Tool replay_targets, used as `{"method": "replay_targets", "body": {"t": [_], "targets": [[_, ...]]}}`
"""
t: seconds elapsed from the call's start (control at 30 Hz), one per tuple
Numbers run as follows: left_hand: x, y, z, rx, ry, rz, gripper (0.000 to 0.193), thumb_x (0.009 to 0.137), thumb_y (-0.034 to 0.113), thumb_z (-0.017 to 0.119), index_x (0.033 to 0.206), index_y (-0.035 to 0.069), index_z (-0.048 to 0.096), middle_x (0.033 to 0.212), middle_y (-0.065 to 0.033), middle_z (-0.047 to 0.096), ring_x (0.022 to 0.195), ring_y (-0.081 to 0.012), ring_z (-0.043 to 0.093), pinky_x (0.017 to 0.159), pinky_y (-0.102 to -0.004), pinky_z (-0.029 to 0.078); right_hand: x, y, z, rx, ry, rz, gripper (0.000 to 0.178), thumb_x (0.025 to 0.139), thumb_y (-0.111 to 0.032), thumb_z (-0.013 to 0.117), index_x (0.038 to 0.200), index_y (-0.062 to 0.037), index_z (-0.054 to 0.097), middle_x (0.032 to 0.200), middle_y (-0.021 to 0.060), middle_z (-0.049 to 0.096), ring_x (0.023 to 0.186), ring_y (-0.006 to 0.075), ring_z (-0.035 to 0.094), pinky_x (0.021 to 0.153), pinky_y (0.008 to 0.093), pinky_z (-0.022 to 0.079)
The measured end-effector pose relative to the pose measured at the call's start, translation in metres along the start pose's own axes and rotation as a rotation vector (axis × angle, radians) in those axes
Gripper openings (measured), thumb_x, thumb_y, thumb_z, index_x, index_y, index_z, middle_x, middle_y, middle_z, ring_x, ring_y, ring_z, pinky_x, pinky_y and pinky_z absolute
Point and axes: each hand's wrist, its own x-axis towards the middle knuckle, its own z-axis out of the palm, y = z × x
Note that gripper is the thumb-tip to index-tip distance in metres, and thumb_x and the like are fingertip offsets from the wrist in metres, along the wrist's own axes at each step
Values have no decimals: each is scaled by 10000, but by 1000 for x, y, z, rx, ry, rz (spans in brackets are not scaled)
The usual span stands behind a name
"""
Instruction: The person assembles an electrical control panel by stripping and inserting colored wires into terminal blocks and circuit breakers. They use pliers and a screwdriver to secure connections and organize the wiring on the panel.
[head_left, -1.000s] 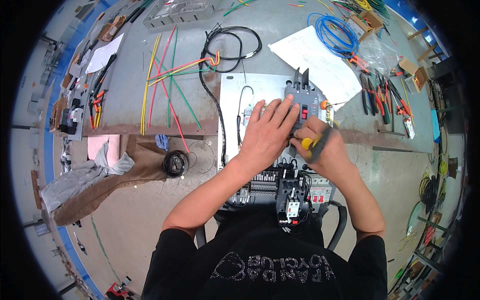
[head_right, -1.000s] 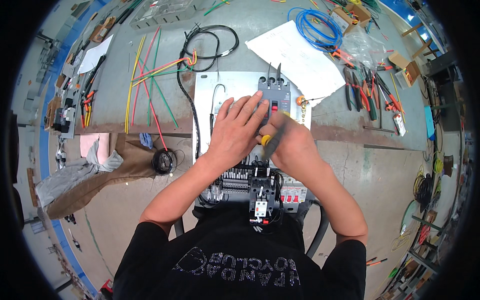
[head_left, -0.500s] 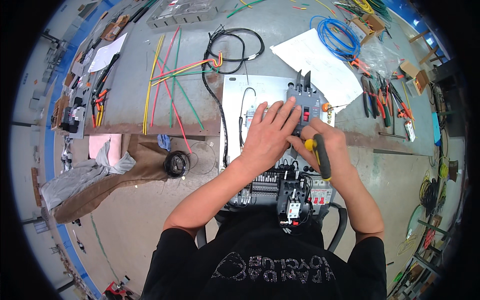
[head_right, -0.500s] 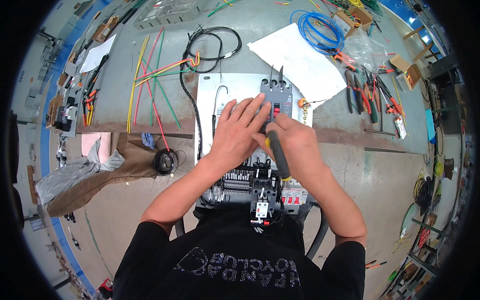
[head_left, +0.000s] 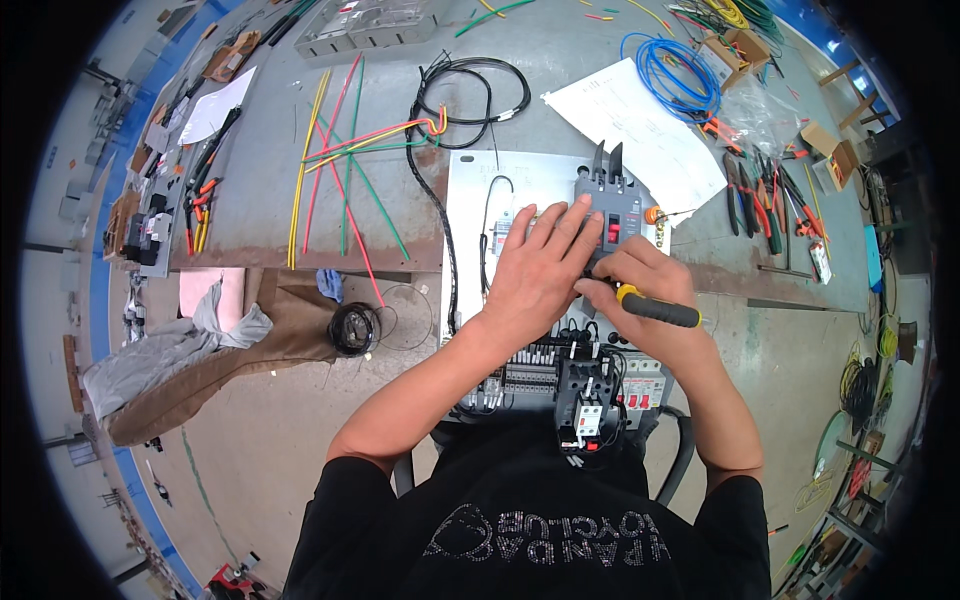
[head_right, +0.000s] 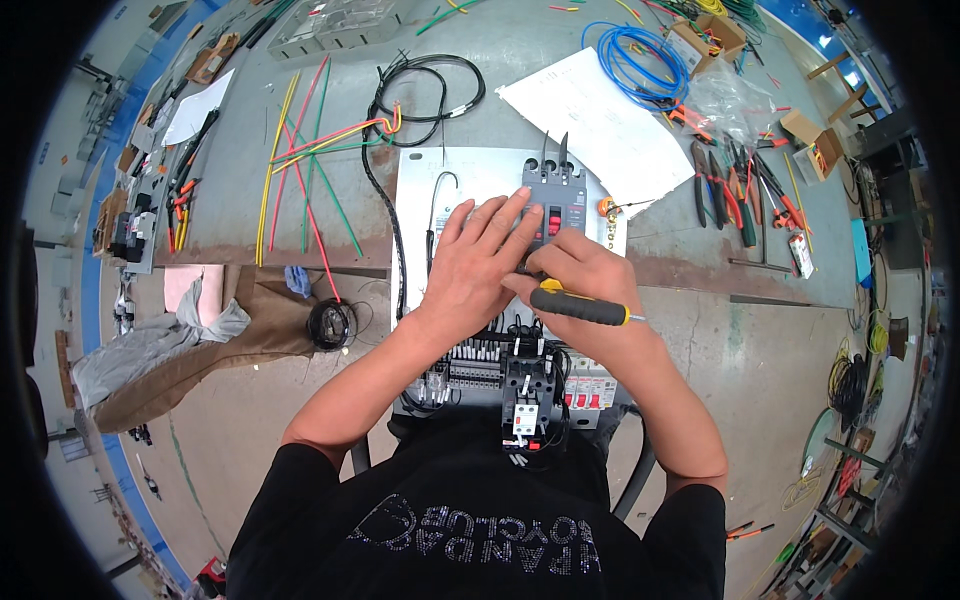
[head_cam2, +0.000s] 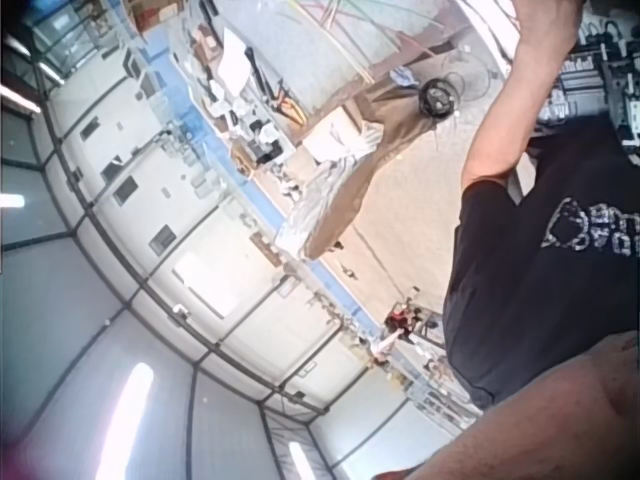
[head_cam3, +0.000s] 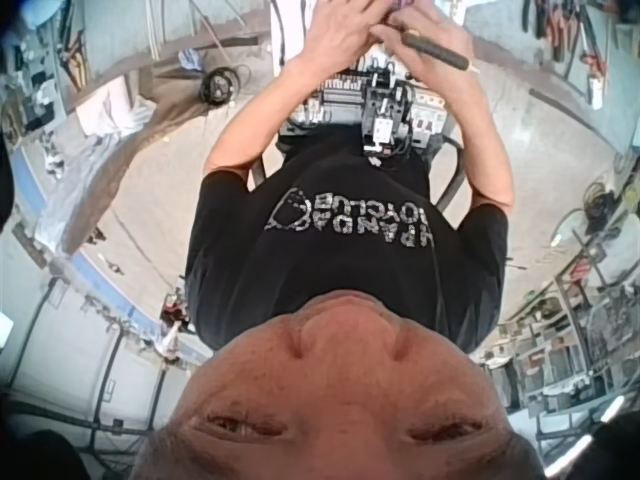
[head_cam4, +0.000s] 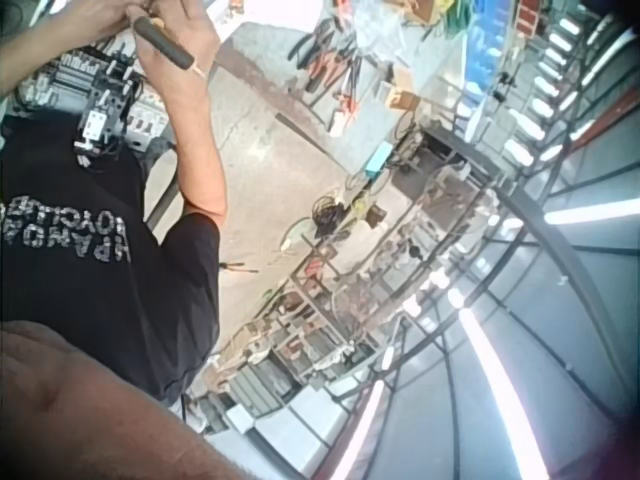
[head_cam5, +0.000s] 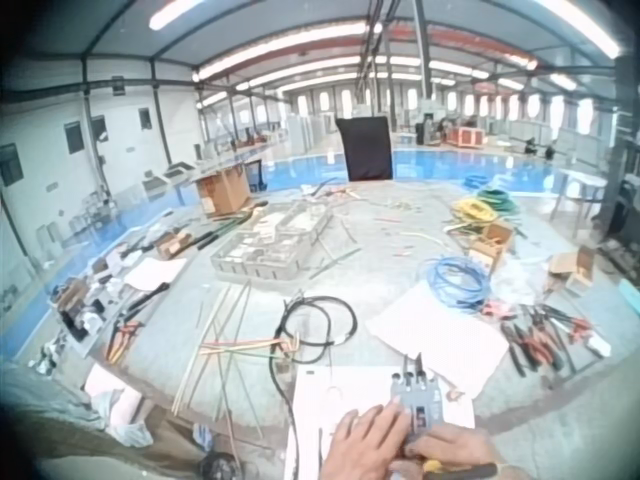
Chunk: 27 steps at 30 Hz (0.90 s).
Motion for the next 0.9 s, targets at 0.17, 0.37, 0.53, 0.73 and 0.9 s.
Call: {"method": "replay_targets", "body": {"t": [0.17, 0.37, 0.53, 0.73, 0.9], "targets": [[0, 1, 0, -28, -3, -8, 804, 784, 162, 825, 1527, 59, 536, 1634, -157, 466, 1439, -336, 497, 1212, -552, 352, 1, 1, 0, -250, 0, 32, 329, 812, -259, 911, 771, -78, 640, 753, 78, 568, 622, 286, 640, 538, 405, 517], [-1, 1, -1, -19, -5, -10, 814, 776, 163, 830, 1528, 63, 534, 1631, -158, 465, 1431, -334, 496, 1206, -547, 351, -1, 5, 5, -58, -8, 8, 206, 847, -133, 856, 905, -54, 676, 826, 106, 610, 678, 327, 657, 597, 429, 538], [-1, 1, 2, 3, 14, -7, 828, 765, 144, 837, 1528, 64, 528, 1627, -162, 465, 1424, -334, 497, 1204, -548, 353, 0, 3, -1, 132, -123, -19, 154, 856, 3, 780, 948, -35, 663, 919, 119, 629, 745, 362, 654, 686, 432, 548], [-2, -1, 1, -11, 14, 10, 853, 755, 150, 846, 1533, 38, 514, 1631, -178, 454, 1425, -360, 487, 1208, -556, 347, -2, -2, 5, 224, -13, 174, 134, 858, -59, 823, 915, -39, 703, 834, 120, 643, 739, 341, 666, 674, 423, 539], [-2, 0, -1, -24, 1, 7, 843, 765, 145, 840, 1535, 35, 514, 1638, -179, 445, 1433, -366, 479, 1209, -555, 344, 3, -1, 5, -89, 54, 5, 219, 834, -168, 880, 835, -64, 687, 773, 88, 601, 644, 311, 631, 582, 431, 508]]}}
